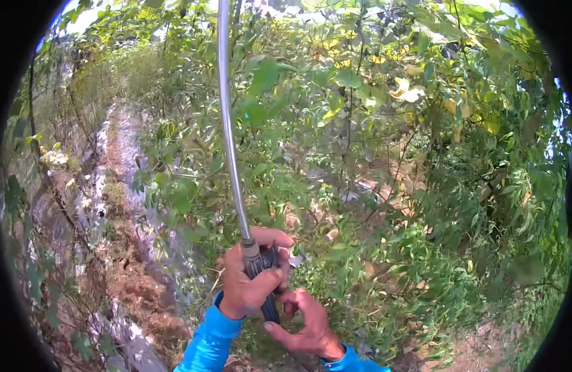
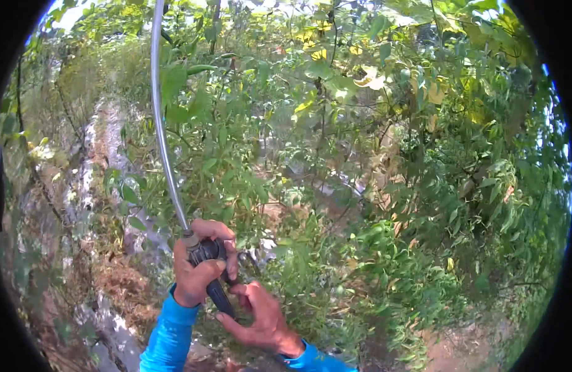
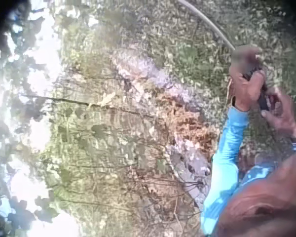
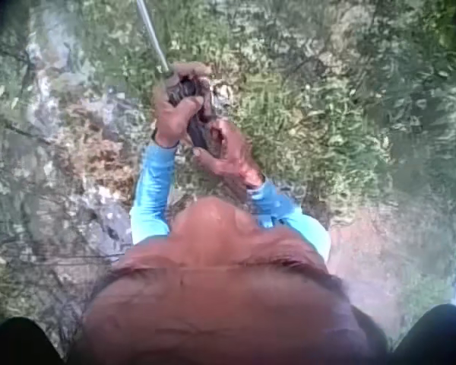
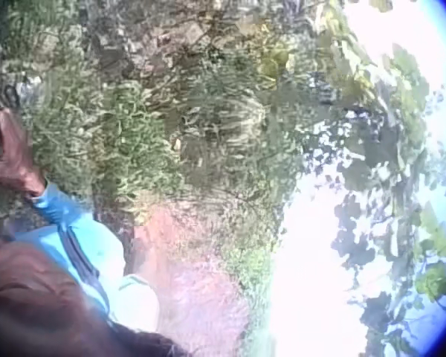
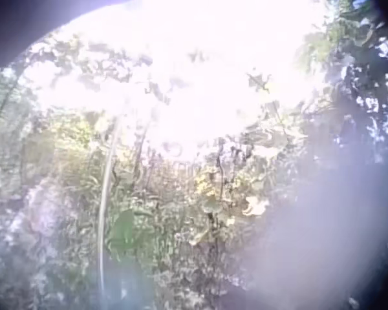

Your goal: The person walks through a field and sprays plants overhead and along the rows using a sprayer wand.

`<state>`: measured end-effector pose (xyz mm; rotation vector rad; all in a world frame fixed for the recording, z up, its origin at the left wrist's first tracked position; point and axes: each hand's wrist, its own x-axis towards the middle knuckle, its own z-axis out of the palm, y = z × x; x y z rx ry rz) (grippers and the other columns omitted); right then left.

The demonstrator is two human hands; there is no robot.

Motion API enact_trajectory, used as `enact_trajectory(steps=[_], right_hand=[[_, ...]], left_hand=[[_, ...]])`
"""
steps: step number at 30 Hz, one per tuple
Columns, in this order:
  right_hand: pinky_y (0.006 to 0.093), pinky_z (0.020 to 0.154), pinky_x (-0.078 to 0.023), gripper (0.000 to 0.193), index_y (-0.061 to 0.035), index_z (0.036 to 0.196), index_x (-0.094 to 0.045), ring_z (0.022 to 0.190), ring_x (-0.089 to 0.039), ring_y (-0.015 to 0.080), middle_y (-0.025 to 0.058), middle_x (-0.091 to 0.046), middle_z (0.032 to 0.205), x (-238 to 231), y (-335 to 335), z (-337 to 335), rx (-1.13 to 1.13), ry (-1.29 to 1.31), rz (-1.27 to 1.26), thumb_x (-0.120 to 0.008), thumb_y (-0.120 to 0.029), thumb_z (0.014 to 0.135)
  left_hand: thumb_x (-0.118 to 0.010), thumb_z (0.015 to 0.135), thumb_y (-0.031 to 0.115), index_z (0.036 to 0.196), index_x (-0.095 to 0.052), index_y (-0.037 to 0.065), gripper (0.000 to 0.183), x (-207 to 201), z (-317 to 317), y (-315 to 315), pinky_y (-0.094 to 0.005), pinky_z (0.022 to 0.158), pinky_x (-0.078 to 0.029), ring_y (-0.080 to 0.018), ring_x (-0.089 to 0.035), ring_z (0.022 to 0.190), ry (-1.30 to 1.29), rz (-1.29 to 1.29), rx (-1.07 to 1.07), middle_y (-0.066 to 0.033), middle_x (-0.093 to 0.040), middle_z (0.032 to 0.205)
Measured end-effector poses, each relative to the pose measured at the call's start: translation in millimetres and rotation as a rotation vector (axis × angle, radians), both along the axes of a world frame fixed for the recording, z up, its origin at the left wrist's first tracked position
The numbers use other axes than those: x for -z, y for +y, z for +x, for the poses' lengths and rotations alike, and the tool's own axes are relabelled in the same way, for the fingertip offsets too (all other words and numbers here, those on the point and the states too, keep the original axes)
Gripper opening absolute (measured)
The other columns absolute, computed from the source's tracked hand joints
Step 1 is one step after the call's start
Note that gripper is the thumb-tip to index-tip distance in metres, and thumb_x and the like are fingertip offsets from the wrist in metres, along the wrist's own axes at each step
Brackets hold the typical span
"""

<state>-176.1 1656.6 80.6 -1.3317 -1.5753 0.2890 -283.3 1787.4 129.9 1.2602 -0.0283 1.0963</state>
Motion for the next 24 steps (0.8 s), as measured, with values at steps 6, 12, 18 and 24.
enact_trajectory(steps=[6, 12, 18, 24], right_hand=[[0.0323, 0.066, -0.049, 0.06, -0.0011, 0.113, -0.052, 0.074, -0.056, 0.0162, 0.0085, -0.056, 0.089, -9.9, 118.5, -1.0, 0.179, -0.069, 0.064, -0.091, -0.02, 0.071], [0.0316, 0.057, -0.041, 0.057, -0.0008, 0.114, -0.054, 0.067, -0.05, 0.0173, 0.0078, -0.05, 0.083, -53.3, 197.0, 15.9, 0.38, -0.085, 0.177, -0.089, -0.018, 0.071], [0.0289, 0.063, -0.047, 0.055, -0.0003, 0.114, -0.051, 0.072, -0.056, 0.0125, 0.0054, -0.059, 0.087, -74.1, 253.9, -4.1, 0.664, -0.115, 0.139, -0.087, -0.017, 0.076], [0.0311, 0.066, -0.047, 0.059, -0.0014, 0.118, -0.05, 0.077, -0.054, 0.0139, 0.0073, -0.056, 0.091, -78.4, 265.8, -57.0, 1.088, 0.016, 0.157, -0.087, -0.017, 0.075]], left_hand=[[-0.057, 0.078, -0.001, 0.118, -0.058, -0.001, 0.041, -34.6, 20.2, 124.6, -0.0275, 0.056, -0.05, -0.0131, -0.059, 0.065, 0.064, 0.219, 0.042, -0.0097, -0.059, 0.09], [-0.053, 0.076, -0.004, 0.116, -0.059, 0.0, 0.04, -99.9, 62.4, 213.0, -0.0264, 0.055, -0.049, -0.0103, -0.057, 0.064, 0.006, 0.244, 0.269, -0.0089, -0.057, 0.088], [-0.051, 0.077, -0.004, 0.114, -0.059, 0.0, 0.038, -120.0, 87.4, 267.1, -0.0257, 0.053, -0.049, -0.0115, -0.057, 0.061, -0.007, 0.231, 0.457, -0.0082, -0.054, 0.088], [-0.056, 0.077, -0.002, 0.113, -0.059, 0.001, 0.037, -120.1, 96.2, 271.7, -0.0259, 0.059, -0.047, -0.0109, -0.053, 0.068, -0.103, 0.345, 0.756, -0.0053, -0.053, 0.089]])
